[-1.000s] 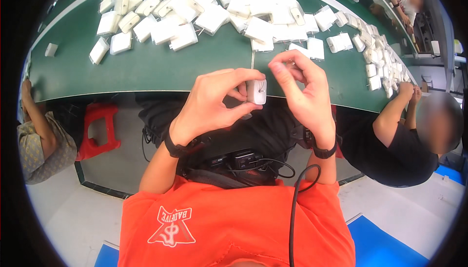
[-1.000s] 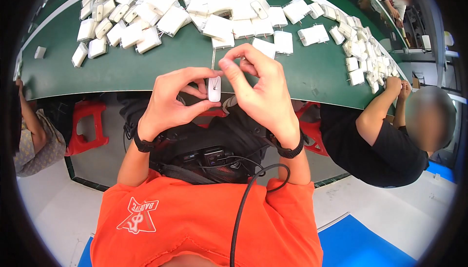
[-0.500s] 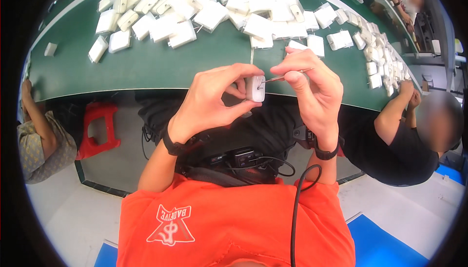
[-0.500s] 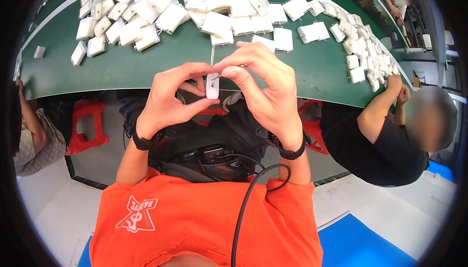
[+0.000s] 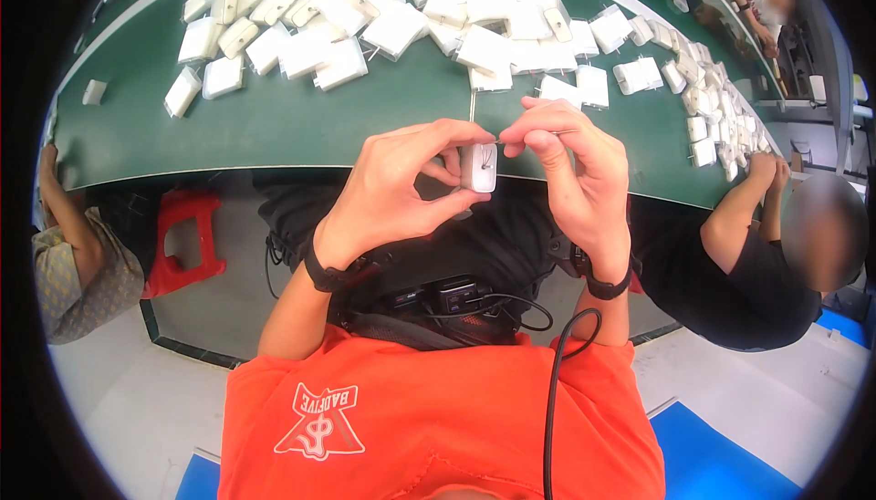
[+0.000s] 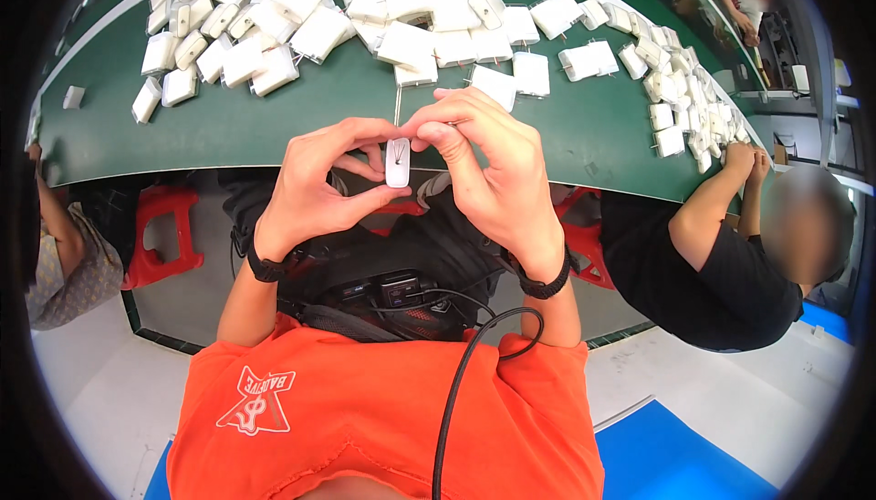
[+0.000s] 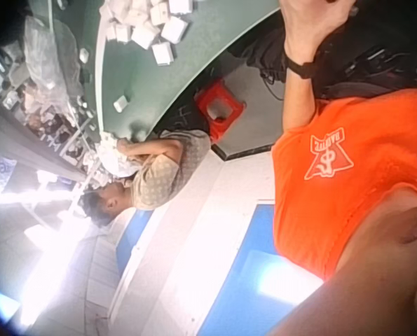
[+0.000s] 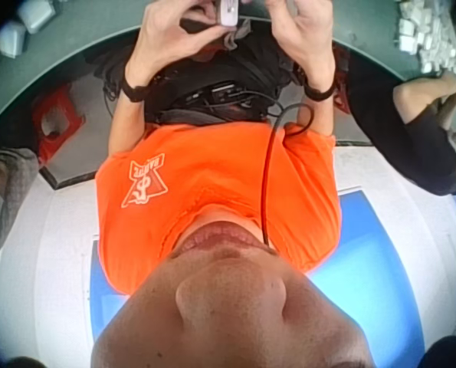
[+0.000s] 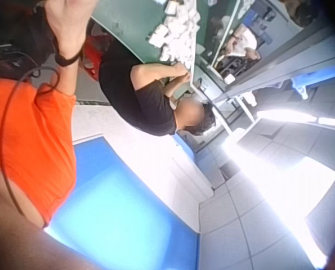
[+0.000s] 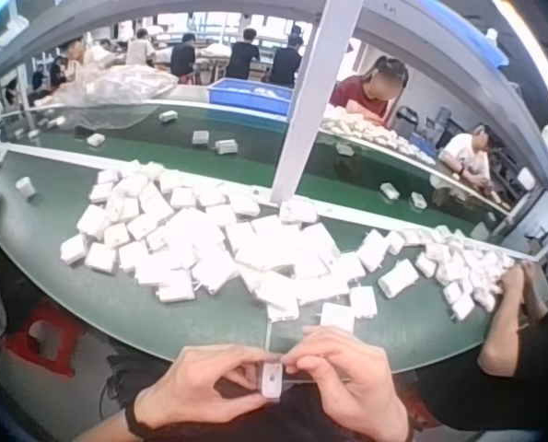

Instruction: Assembling small white plastic housings for electronic or mechanical devices on a factory line.

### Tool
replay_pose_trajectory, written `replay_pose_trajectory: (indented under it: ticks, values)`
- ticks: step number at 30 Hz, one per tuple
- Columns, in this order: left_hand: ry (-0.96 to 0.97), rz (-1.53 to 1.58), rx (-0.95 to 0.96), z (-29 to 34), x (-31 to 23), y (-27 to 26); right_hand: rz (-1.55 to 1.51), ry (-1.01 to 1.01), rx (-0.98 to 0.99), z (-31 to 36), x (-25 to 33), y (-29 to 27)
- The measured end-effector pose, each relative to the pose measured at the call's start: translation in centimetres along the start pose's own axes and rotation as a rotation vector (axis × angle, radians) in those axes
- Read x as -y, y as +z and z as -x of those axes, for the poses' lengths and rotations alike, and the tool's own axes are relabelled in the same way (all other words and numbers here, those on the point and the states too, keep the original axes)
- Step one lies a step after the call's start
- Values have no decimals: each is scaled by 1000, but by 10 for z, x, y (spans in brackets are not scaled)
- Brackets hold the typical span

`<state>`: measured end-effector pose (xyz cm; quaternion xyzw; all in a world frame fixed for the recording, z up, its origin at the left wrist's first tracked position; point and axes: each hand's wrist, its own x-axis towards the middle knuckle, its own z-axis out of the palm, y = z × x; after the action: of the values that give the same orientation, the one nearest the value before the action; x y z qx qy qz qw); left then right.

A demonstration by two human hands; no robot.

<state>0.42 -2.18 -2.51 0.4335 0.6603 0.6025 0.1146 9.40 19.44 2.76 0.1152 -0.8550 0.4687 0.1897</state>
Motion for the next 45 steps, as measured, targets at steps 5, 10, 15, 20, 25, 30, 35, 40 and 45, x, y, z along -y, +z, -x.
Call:
replay_pose_trajectory:
  ticks: [5, 10, 15, 20, 25, 30, 35, 40, 45]
  values:
    - [0, -2, -1, -1, -1, 0, 17, 1, 13, -1, 0, 0]
    - [-47, 46, -29, 0, -3, 3, 63, -10, 8, -1, 3, -2]
    - [-39, 40, -31, 2, -4, 3, 15, -15, -1, 1, 1, 2]
    - [-13, 9, 0, 2, 1, 0, 32, -20, 18, -1, 1, 1]
    - [-1, 5, 0, -2, 1, 1, 90, -52, 18, -6, 4, -1]
    - [6, -22, -3, 1, 3, -1, 234, -111, 81, -16, 17, 5]
    - [3, -26, 4, 3, 4, 0, 314, -132, 151, -19, 20, 6]
    - [-12, -7, -6, 3, 0, 2, 301, -116, 153, -26, 22, 7]
    - [-39, -19, 4, 6, 4, 0, 48, 581, 253, -50, 15, 9]
